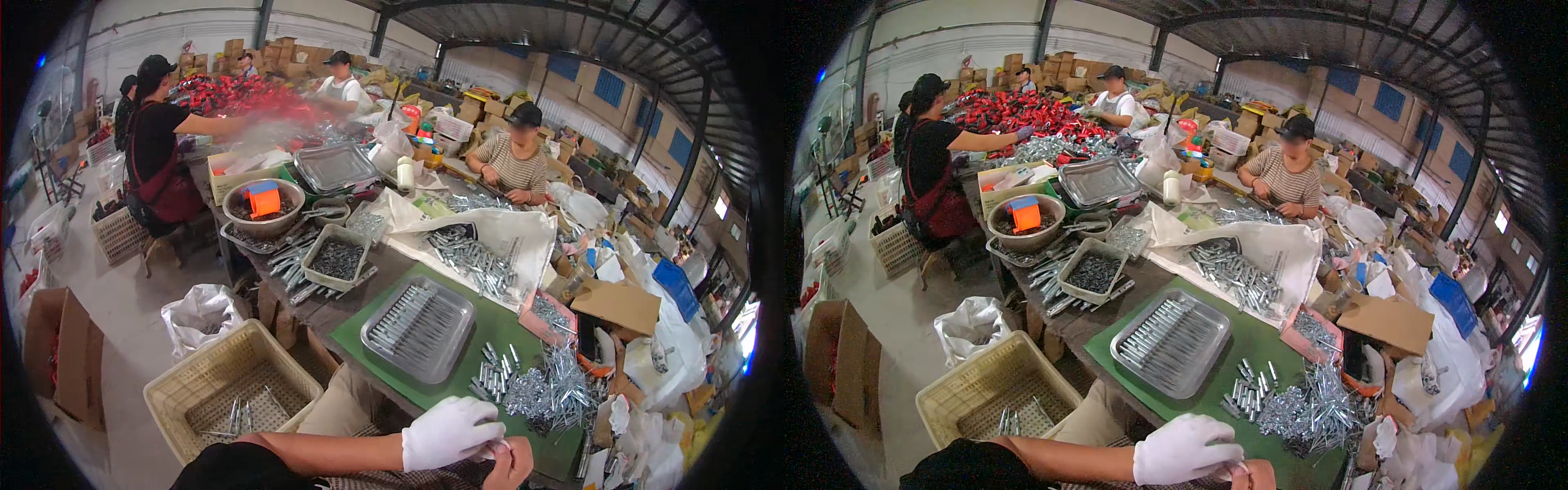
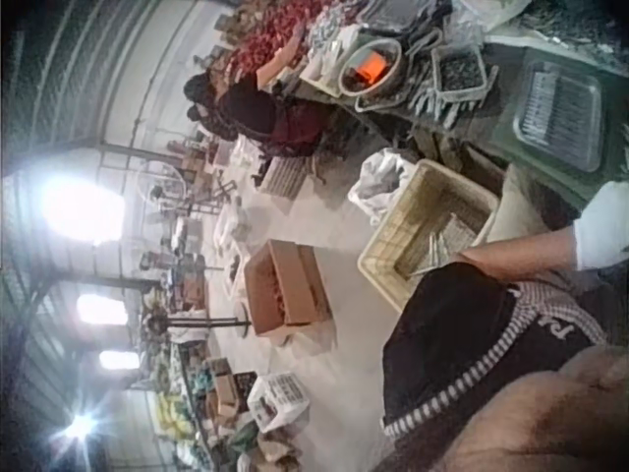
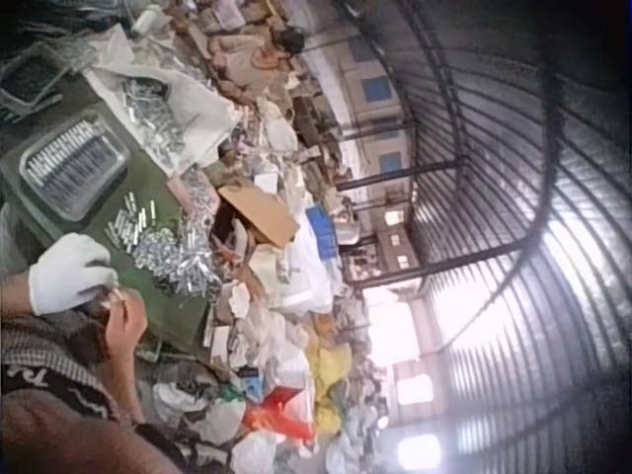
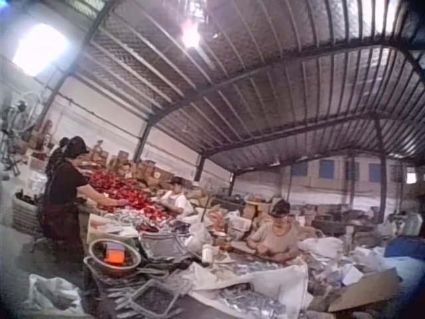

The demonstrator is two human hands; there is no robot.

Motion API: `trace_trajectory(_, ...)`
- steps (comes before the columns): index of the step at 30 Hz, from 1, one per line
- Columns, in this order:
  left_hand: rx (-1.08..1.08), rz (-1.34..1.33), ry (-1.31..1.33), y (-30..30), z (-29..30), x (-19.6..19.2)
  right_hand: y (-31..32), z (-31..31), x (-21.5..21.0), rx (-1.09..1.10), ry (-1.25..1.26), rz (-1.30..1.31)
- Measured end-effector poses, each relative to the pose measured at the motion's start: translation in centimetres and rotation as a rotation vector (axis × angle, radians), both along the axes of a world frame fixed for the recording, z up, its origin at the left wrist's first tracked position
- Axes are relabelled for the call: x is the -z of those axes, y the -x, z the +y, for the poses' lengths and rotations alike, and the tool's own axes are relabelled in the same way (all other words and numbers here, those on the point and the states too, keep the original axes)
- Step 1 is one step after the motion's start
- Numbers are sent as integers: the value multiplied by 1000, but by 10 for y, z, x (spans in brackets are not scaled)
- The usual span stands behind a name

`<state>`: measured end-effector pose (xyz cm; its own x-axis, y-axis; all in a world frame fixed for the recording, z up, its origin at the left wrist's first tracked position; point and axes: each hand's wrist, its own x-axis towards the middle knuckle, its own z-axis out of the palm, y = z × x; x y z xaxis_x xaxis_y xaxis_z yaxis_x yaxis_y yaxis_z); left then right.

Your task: The person puts on gloves and assembles fasteners by inserting metal rods into metal sleeves and placing the finished pieces onto a tray.

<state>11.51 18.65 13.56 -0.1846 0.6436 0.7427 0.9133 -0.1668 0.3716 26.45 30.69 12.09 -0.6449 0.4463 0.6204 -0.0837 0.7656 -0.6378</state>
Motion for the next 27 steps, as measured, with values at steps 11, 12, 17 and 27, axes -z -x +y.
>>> trace_trajectory(11, 72, -561, 3, -1, 6, 22, 21, -20, -11, -47, -608, 85)
trace_trajectory(12, 56, -580, -7, -3, 7, 24, 20, -16, -1, 24, -514, 11)
trace_trajectory(17, 36, -234, -181, -3, 10, 26, 20, 2, 22, 48, -212, -510)
trace_trajectory(27, 376, -328, 24, -39, 25, 32, 62, 57, -18, -311, -289, -94)
